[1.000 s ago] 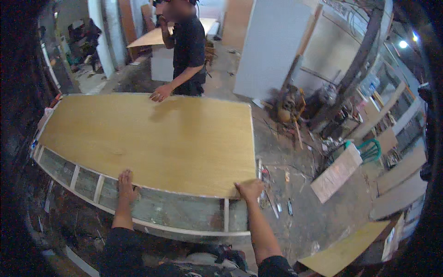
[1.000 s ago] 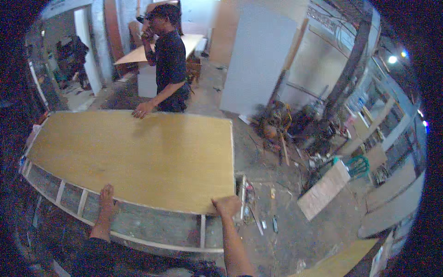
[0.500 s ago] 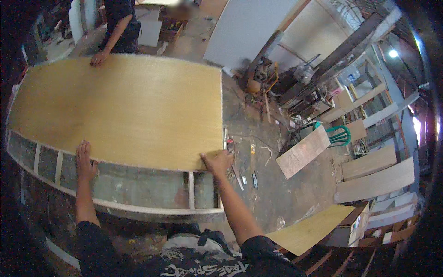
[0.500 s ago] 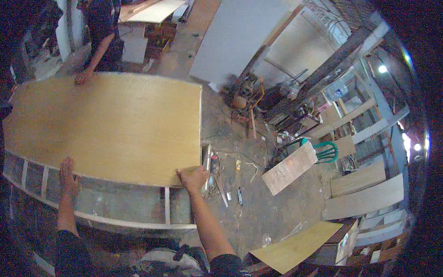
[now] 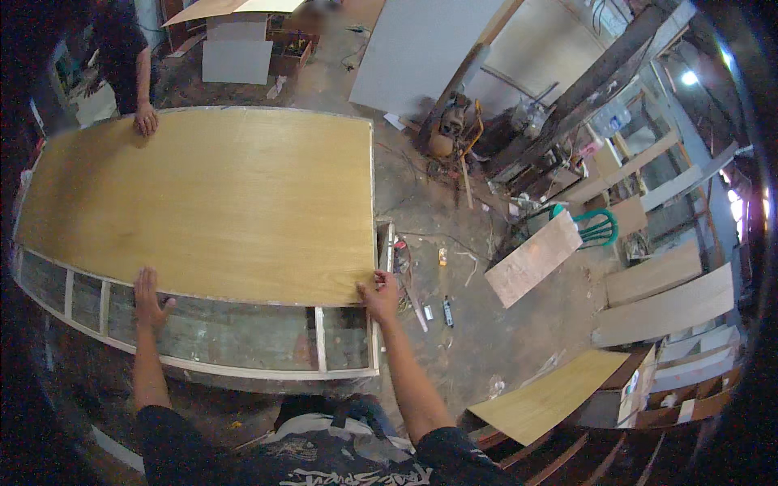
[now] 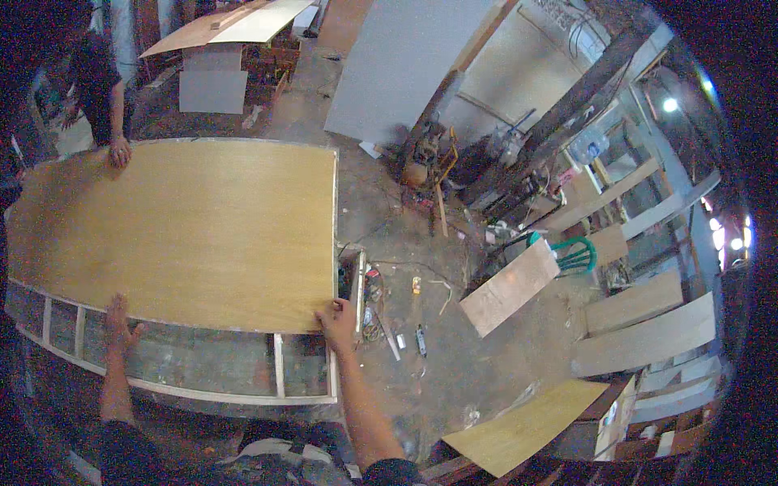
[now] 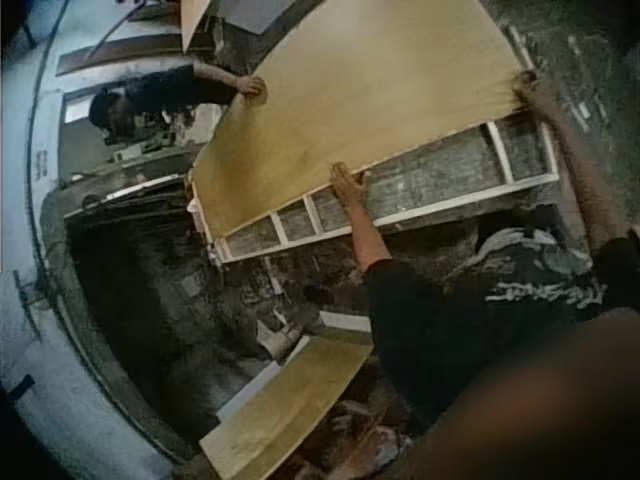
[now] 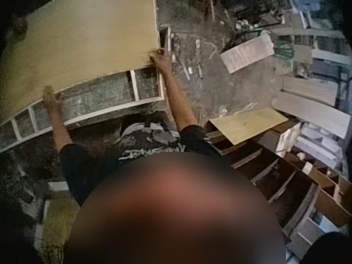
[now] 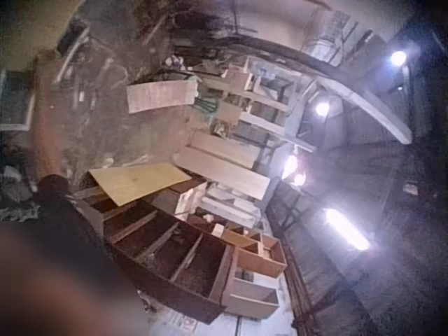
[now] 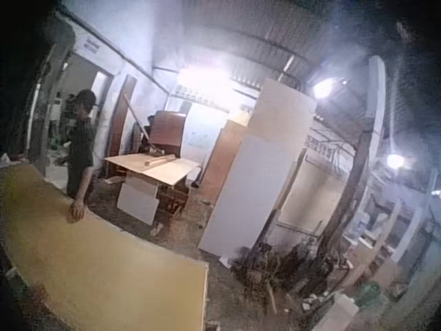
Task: The person applies adhesive from a tube along the joints of a wooden frame, then positions and presses a large plywood panel onto the frame to bond it. The person works in a workshop with tools and materials visible.
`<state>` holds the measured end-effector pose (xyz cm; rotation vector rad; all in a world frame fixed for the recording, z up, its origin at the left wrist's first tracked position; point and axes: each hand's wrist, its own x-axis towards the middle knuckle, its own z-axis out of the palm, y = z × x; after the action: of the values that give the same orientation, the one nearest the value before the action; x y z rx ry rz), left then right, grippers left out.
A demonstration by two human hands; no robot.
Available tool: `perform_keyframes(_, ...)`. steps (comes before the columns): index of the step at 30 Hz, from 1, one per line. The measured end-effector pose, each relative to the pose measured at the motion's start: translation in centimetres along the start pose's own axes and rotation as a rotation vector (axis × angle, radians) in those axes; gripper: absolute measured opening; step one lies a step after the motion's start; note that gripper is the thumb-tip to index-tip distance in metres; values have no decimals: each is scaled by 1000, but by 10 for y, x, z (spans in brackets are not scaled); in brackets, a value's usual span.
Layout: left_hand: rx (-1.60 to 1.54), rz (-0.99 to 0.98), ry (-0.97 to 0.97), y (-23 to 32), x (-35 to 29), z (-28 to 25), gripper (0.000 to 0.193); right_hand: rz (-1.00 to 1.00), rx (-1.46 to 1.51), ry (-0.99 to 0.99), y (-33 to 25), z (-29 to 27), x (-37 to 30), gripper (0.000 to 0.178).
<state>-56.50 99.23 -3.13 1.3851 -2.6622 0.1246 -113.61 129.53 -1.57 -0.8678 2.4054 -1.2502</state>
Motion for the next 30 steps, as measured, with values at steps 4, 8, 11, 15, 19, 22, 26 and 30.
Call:
perform_keyframes(4, -205, 52, 144, 59, -1, -3, 85, 81, 476, 98, 138, -70, -72, 28)
perform_keyframes(8, -340, 242, 148, 225, 44, 2, 65, 714, 229, 422, 323, -119, -231, 18)
perform_keyframes(11, -450, 117, -53, 399, 86, 4, 91, 1172, 398, 128, 415, -140, -321, 20)
perform_keyframes(15, -264, -64, -106, 553, 136, -7, 96, 1275, 444, -181, 456, -178, -355, 22)
perform_keyframes(19, -192, -291, -170, 594, 168, 0, 85, 1316, 488, -200, 479, -241, -348, 26)
perform_keyframes(22, -263, -298, -129, 589, 171, 9, 77, 1324, 545, -133, 509, -285, -334, 28)
perform_keyframes(26, -181, -312, -120, 590, 173, 6, 73, 1295, 644, -25, 550, -332, -282, 31)
perform_keyframes(30, -132, -294, -230, 590, 176, -7, 70, 1192, 692, 95, 564, -360, -165, 35)
